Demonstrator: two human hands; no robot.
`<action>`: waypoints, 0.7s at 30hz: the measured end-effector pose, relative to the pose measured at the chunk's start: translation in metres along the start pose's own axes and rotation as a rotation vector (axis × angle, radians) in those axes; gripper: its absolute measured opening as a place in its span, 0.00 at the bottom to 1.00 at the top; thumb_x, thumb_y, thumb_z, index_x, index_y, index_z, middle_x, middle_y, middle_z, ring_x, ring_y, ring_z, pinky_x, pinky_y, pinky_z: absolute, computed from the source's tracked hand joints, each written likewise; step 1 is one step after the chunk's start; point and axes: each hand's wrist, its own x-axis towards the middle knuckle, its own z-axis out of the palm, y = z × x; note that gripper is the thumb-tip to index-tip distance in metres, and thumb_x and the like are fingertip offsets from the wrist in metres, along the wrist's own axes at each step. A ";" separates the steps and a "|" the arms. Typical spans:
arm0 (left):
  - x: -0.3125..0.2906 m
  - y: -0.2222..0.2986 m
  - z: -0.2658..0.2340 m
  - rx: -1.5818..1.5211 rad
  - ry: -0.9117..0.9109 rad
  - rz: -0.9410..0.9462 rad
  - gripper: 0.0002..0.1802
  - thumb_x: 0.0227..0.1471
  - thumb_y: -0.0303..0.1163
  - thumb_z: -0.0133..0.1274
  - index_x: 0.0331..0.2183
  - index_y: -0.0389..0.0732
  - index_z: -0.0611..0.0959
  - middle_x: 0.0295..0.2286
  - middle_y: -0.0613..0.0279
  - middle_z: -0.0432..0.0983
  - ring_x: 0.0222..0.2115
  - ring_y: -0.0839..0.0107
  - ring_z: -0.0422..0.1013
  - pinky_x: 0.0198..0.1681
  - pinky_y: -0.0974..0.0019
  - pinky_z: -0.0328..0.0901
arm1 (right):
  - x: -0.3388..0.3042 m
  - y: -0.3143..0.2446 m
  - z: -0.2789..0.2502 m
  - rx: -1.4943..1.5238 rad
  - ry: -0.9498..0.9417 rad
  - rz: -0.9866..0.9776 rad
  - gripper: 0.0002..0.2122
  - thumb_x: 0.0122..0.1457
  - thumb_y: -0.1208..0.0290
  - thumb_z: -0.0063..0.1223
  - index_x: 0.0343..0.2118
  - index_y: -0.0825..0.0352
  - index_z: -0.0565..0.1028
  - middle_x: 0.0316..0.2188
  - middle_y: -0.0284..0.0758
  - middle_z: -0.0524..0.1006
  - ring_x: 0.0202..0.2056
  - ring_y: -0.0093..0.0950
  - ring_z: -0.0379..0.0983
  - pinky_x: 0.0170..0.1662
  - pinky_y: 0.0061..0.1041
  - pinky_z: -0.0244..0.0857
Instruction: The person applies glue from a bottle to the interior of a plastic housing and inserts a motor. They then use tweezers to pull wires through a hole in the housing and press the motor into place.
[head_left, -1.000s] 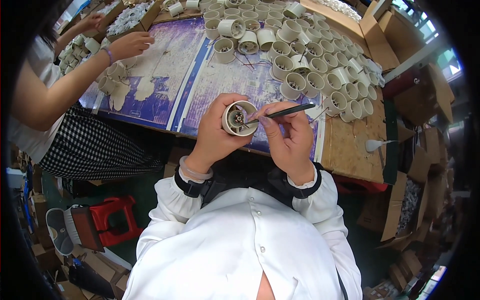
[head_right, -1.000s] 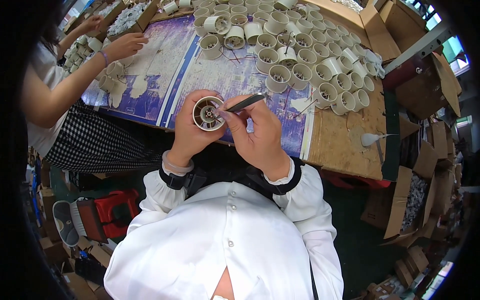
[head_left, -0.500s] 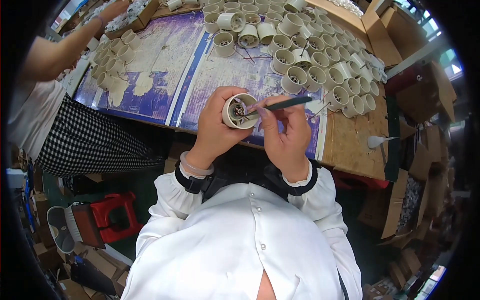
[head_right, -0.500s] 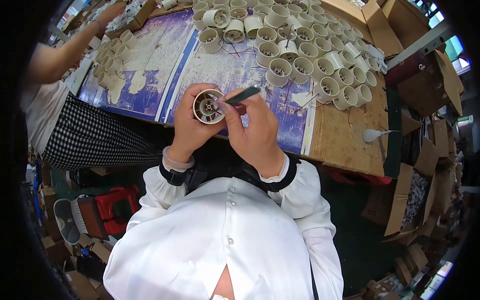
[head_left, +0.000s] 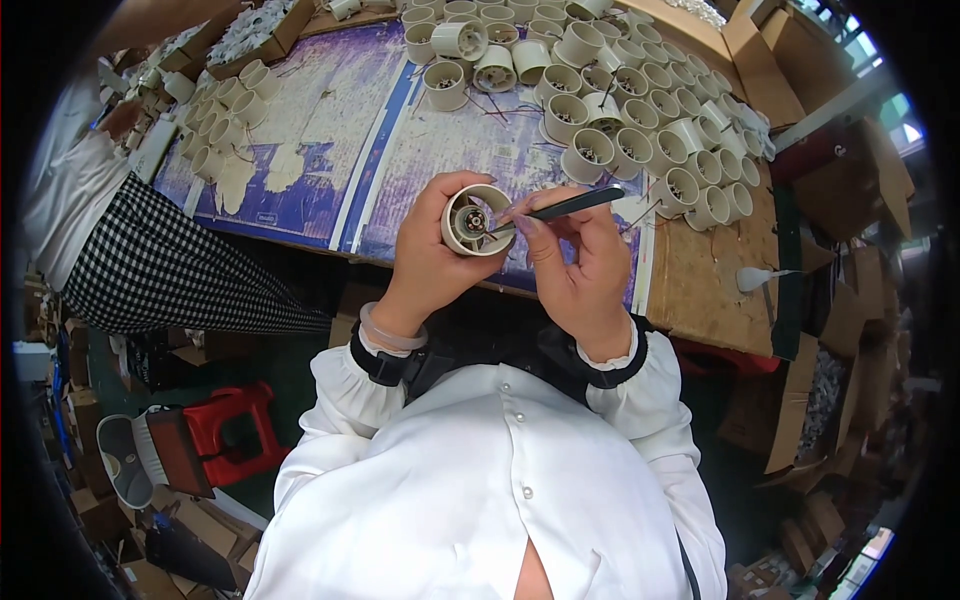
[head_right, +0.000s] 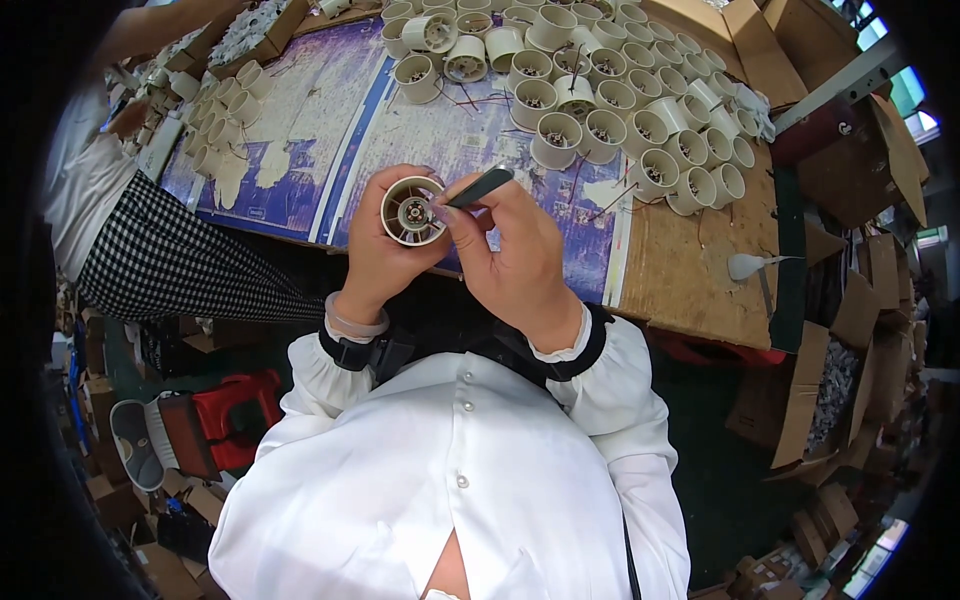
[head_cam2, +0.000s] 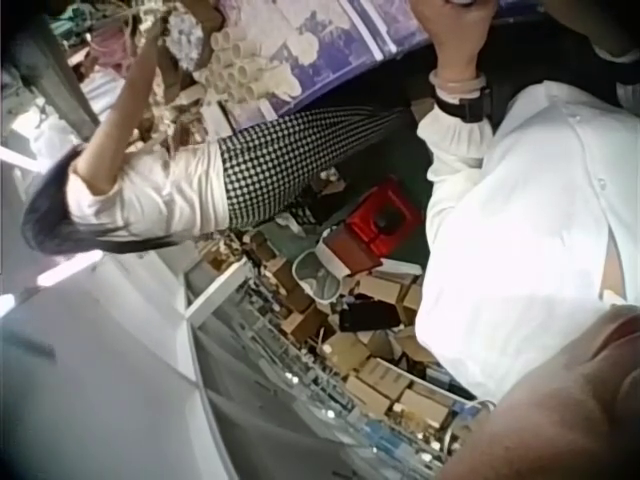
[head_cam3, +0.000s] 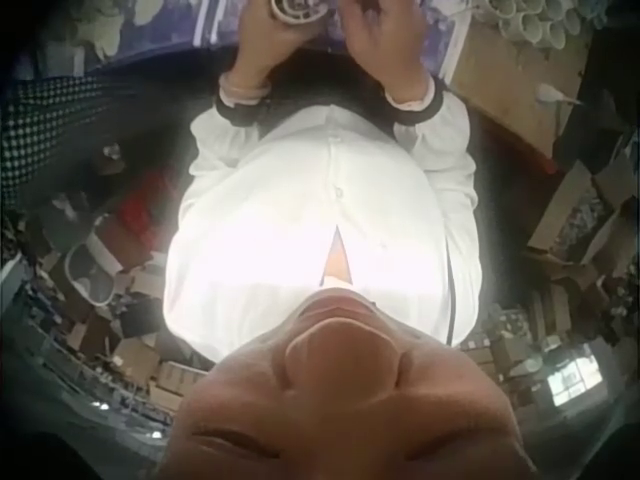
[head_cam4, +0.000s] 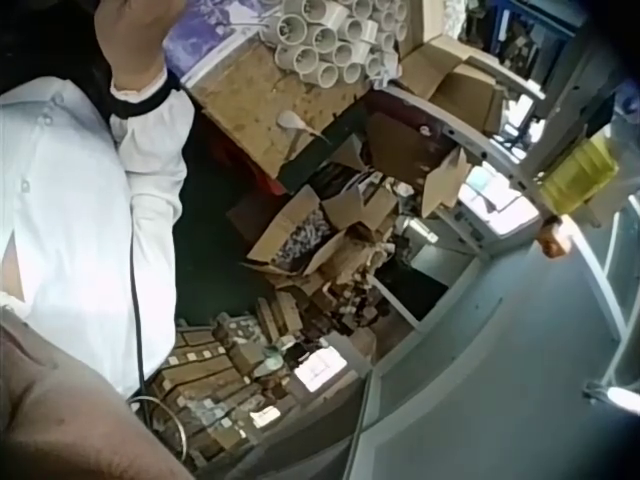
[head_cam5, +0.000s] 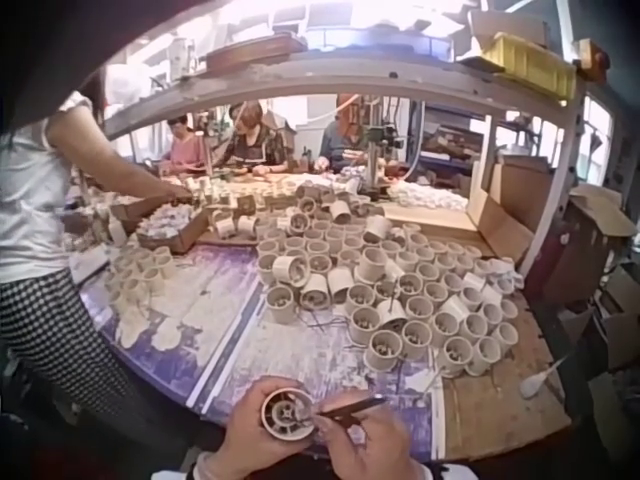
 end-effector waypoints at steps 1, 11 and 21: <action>-0.001 -0.001 0.000 -0.003 0.018 0.005 0.31 0.34 0.21 0.64 0.44 0.40 0.72 0.36 0.63 0.73 0.37 0.74 0.71 0.42 0.71 0.66 | -0.001 -0.001 0.000 0.000 -0.001 0.000 0.07 0.55 0.79 0.55 0.37 0.69 0.72 0.30 0.35 0.76 0.26 0.27 0.73 0.28 0.20 0.68; -0.001 -0.006 -0.006 0.089 -0.032 0.025 0.31 0.36 0.21 0.65 0.45 0.39 0.71 0.39 0.63 0.72 0.39 0.75 0.70 0.43 0.71 0.66 | -0.007 0.002 -0.002 -0.111 -0.124 0.015 0.07 0.58 0.81 0.51 0.39 0.71 0.68 0.34 0.37 0.75 0.35 0.22 0.73 0.36 0.18 0.68; 0.001 -0.001 -0.005 0.008 -0.028 0.008 0.31 0.36 0.20 0.65 0.45 0.39 0.70 0.40 0.62 0.72 0.40 0.75 0.70 0.43 0.71 0.66 | -0.005 0.003 -0.003 -0.001 -0.129 0.030 0.09 0.59 0.81 0.48 0.41 0.71 0.65 0.37 0.39 0.73 0.36 0.24 0.74 0.36 0.19 0.71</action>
